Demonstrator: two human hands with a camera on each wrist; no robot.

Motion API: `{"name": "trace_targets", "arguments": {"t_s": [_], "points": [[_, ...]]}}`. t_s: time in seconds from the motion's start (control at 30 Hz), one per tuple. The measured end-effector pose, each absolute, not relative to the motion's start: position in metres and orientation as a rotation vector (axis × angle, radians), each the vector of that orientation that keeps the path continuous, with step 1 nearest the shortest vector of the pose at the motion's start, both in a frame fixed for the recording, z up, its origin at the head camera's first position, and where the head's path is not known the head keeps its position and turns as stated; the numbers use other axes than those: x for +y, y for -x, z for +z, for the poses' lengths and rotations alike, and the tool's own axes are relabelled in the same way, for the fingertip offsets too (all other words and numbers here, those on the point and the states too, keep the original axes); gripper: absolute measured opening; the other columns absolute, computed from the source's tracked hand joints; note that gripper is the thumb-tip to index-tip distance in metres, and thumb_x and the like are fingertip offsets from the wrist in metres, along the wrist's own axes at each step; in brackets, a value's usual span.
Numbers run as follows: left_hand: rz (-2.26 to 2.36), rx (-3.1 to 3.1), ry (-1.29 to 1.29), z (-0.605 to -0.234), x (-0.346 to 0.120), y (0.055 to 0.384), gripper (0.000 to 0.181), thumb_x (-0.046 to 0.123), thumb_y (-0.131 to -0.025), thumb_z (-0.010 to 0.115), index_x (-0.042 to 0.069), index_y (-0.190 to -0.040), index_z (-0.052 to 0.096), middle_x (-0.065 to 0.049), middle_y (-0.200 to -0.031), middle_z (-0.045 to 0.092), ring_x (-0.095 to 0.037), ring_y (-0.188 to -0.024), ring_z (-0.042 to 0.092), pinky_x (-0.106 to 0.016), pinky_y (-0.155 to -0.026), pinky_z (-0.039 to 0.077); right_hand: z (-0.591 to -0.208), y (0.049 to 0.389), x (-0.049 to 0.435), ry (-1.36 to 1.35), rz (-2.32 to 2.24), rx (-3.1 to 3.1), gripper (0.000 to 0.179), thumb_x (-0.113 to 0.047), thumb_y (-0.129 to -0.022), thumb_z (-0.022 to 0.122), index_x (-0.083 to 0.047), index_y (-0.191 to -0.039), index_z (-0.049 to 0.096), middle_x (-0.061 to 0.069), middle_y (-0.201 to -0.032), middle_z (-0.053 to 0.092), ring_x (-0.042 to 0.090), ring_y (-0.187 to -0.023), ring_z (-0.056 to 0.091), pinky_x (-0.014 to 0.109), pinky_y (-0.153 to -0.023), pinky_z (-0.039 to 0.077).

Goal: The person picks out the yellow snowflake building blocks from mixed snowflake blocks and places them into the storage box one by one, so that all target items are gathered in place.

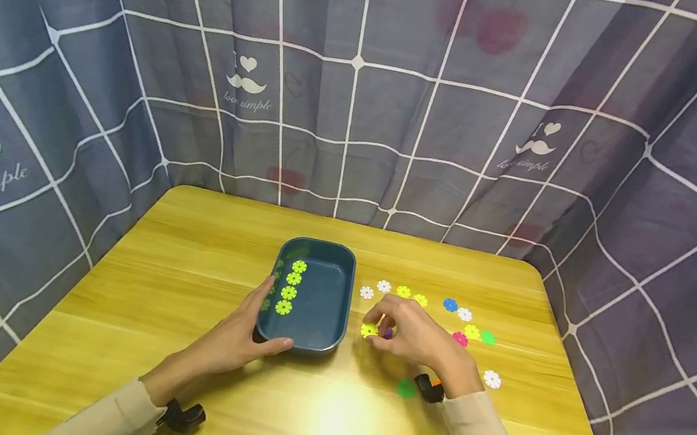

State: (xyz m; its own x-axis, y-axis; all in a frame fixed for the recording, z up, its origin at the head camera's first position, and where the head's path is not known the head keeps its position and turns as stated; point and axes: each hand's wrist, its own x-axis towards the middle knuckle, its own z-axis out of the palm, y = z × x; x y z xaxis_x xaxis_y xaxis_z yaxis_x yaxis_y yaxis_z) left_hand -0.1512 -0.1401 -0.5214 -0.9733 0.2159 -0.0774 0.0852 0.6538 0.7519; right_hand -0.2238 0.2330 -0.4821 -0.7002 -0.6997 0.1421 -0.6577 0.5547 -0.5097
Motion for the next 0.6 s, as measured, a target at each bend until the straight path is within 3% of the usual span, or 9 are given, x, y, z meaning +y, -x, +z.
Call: {"name": "trace_targets", "arguments": {"t_s": [0.27,0.6], "points": [[1.221,2.723,-0.283,-0.521,-0.14,0.154,0.132,0.063,-0.1,0.088,0.02,-0.19,0.002,-0.015,-0.199,0.007,-0.055,-0.174,0.038,-0.08,-0.132,0.041,-0.47,0.233,0.217,1.205,-0.825,2.719,0.021,-0.013,-0.098,0.093,-0.017,-0.117,0.085,-0.005,-0.115,0.081,0.007,-0.088,0.08,0.039,-0.089,0.07],[1.246,2.718,-0.279,-0.524,-0.14,0.154,0.13,0.061,-0.102,0.088,0.018,-0.19,0.002,-0.014,-0.199,0.006,-0.053,-0.176,0.036,-0.078,-0.134,0.04,-0.458,0.243,0.189,1.254,-0.767,2.678,0.022,-0.018,-0.1,0.092,-0.018,-0.122,0.086,-0.003,-0.12,0.081,0.007,-0.092,0.08,0.043,-0.091,0.07]]}}
